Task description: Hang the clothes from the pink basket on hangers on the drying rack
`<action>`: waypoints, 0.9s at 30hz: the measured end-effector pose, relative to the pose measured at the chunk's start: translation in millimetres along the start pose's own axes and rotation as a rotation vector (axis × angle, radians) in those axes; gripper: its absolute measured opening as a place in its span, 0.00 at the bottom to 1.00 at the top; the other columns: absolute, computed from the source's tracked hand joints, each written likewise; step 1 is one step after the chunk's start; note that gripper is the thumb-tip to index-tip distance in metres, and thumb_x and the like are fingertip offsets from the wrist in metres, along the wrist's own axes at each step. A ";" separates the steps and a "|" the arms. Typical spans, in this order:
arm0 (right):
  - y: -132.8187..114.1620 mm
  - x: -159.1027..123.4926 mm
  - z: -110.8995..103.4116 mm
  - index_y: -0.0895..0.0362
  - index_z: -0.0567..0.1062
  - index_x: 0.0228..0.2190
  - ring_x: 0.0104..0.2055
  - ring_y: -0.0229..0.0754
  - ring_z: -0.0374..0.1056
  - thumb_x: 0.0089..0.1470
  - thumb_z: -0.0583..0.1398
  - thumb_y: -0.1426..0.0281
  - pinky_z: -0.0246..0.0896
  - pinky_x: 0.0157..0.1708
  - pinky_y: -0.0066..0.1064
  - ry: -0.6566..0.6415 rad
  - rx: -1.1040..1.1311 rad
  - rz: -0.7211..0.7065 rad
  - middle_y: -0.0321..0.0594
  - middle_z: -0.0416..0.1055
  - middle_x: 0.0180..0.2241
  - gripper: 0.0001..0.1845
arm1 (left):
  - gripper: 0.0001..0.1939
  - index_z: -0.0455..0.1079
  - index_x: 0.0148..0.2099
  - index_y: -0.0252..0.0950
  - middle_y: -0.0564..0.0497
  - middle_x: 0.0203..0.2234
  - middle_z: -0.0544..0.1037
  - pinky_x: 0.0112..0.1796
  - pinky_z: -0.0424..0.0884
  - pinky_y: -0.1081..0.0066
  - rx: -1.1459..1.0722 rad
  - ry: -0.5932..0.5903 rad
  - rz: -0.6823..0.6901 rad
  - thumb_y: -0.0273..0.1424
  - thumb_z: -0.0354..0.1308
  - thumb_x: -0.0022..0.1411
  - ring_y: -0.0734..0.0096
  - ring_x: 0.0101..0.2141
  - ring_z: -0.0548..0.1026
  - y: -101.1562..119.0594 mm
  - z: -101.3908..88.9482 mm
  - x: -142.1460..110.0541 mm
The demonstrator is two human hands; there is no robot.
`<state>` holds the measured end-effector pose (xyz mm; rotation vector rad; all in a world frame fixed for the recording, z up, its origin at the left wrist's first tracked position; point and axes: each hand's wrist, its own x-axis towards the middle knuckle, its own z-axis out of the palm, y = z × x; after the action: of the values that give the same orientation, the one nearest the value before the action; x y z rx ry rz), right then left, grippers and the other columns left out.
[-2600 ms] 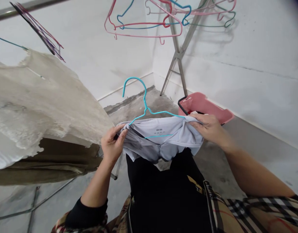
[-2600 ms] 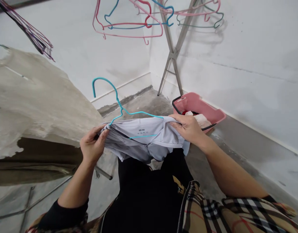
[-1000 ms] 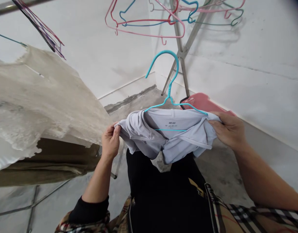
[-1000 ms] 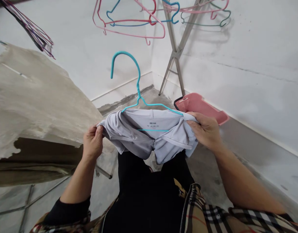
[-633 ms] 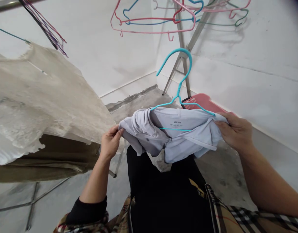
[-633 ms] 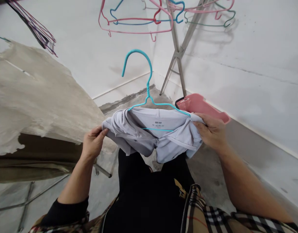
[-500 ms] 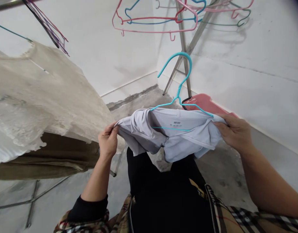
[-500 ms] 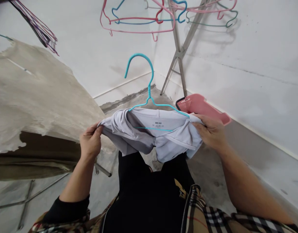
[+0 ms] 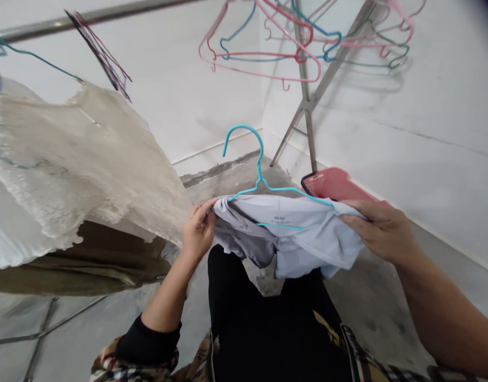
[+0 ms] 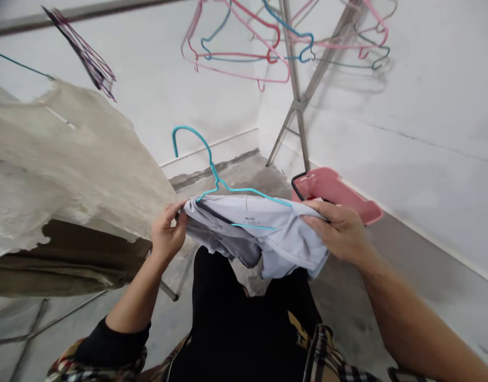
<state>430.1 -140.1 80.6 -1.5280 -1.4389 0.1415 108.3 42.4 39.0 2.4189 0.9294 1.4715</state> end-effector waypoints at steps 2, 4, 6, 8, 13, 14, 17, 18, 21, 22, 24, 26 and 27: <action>-12.4 5.8 -1.9 0.45 0.82 0.33 0.26 0.43 0.74 0.51 0.62 0.65 0.68 0.20 0.29 -0.051 0.069 0.071 0.33 0.79 0.28 0.09 | 0.13 0.73 0.50 0.39 0.46 0.38 0.78 0.43 0.72 0.67 -0.004 0.072 -0.025 0.31 0.51 0.66 0.68 0.41 0.75 -2.8 4.9 0.7; -23.7 16.6 -4.7 0.43 0.82 0.33 0.32 0.45 0.76 0.50 0.62 0.65 0.72 0.25 0.29 -0.042 0.125 0.115 0.33 0.80 0.31 0.09 | 0.15 0.71 0.53 0.40 0.44 0.43 0.76 0.47 0.71 0.64 0.017 0.188 -0.056 0.32 0.54 0.65 0.65 0.46 0.74 -4.6 9.5 -0.2; -35.1 33.4 -7.6 0.44 0.83 0.32 0.36 0.47 0.77 0.49 0.64 0.66 0.74 0.29 0.30 0.050 0.137 0.121 0.34 0.80 0.33 0.08 | 0.19 0.68 0.57 0.41 0.42 0.50 0.72 0.53 0.68 0.59 0.034 0.272 -0.070 0.33 0.57 0.63 0.61 0.53 0.69 -3.8 14.2 -4.3; -48.4 55.7 -9.1 0.46 0.83 0.32 0.37 0.47 0.77 0.47 0.65 0.66 0.74 0.30 0.30 0.142 0.151 0.113 0.35 0.80 0.33 0.08 | 0.24 0.64 0.60 0.42 0.40 0.55 0.68 0.56 0.65 0.55 0.031 0.294 -0.061 0.32 0.58 0.63 0.59 0.58 0.66 -0.7 19.5 -12.3; -94.4 125.0 0.3 0.54 0.81 0.40 0.33 0.38 0.75 0.47 0.66 0.69 0.71 0.31 0.25 0.222 0.392 0.025 0.38 0.80 0.38 0.14 | 0.24 0.63 0.60 0.45 0.41 0.55 0.69 0.54 0.67 0.53 0.002 0.230 -0.047 0.28 0.57 0.63 0.58 0.56 0.68 8.5 31.9 -42.0; -105.6 139.3 4.7 0.56 0.81 0.40 0.32 0.36 0.74 0.47 0.66 0.71 0.70 0.30 0.24 0.230 0.440 0.000 0.39 0.79 0.37 0.15 | 0.23 0.64 0.59 0.45 0.41 0.54 0.70 0.53 0.68 0.53 0.001 0.221 -0.050 0.28 0.57 0.62 0.58 0.55 0.69 9.5 33.0 -47.4; -140.1 180.5 21.5 0.60 0.80 0.39 0.30 0.32 0.72 0.47 0.63 0.78 0.67 0.30 0.22 0.238 0.496 -0.091 0.38 0.79 0.36 0.14 | 0.21 0.66 0.57 0.47 0.43 0.52 0.72 0.50 0.71 0.54 -0.001 0.204 -0.072 0.28 0.58 0.62 0.58 0.53 0.72 9.2 32.5 -58.9; -151.3 193.7 28.0 0.61 0.79 0.39 0.30 0.31 0.72 0.47 0.63 0.79 0.67 0.30 0.21 0.249 0.479 -0.123 0.37 0.78 0.35 0.14 | 0.21 0.67 0.57 0.47 0.43 0.52 0.73 0.49 0.72 0.54 -0.004 0.203 -0.081 0.28 0.58 0.62 0.58 0.52 0.73 8.0 31.3 -61.3; -179.9 235.5 49.7 0.65 0.76 0.42 0.33 0.32 0.73 0.51 0.59 0.80 0.68 0.35 0.23 0.270 0.395 -0.202 0.35 0.76 0.35 0.15 | 0.18 0.70 0.54 0.48 0.43 0.50 0.75 0.48 0.73 0.53 -0.012 0.223 -0.103 0.29 0.58 0.62 0.57 0.51 0.74 2.0 26.3 -65.7; -186.9 250.7 57.8 0.67 0.75 0.43 0.35 0.32 0.74 0.55 0.56 0.78 0.67 0.38 0.25 0.262 0.371 -0.231 0.35 0.75 0.34 0.14 | 0.18 0.71 0.53 0.48 0.43 0.49 0.76 0.48 0.74 0.53 -0.017 0.233 -0.108 0.29 0.58 0.62 0.57 0.50 0.75 -0.6 24.6 -66.9; -196.7 281.8 75.4 0.68 0.73 0.44 0.39 0.34 0.74 0.60 0.49 0.77 0.66 0.41 0.30 0.237 0.344 -0.306 0.34 0.73 0.33 0.17 | 0.17 0.72 0.52 0.48 0.44 0.48 0.76 0.47 0.74 0.53 -0.030 0.249 -0.115 0.30 0.58 0.61 0.57 0.49 0.75 -5.7 21.5 -69.4; -201.5 309.0 94.3 0.65 0.73 0.44 0.41 0.39 0.74 0.59 0.50 0.75 0.68 0.44 0.34 0.221 0.351 -0.372 0.33 0.73 0.32 0.16 | 0.16 0.72 0.51 0.48 0.44 0.47 0.77 0.47 0.75 0.53 -0.039 0.253 -0.125 0.30 0.57 0.62 0.57 0.49 0.76 -10.3 18.7 -72.7; -202.6 318.8 103.7 0.63 0.74 0.43 0.41 0.41 0.75 0.58 0.52 0.75 0.69 0.44 0.36 0.203 0.357 -0.403 0.33 0.72 0.32 0.14 | 0.16 0.73 0.51 0.49 0.45 0.47 0.77 0.47 0.75 0.54 -0.041 0.250 -0.131 0.30 0.57 0.62 0.58 0.49 0.76 -12.3 17.5 -74.5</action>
<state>313.0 134.9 333.8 -0.9175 -1.4383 -0.0023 93.9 11.9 -30.8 2.1335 1.0726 1.7520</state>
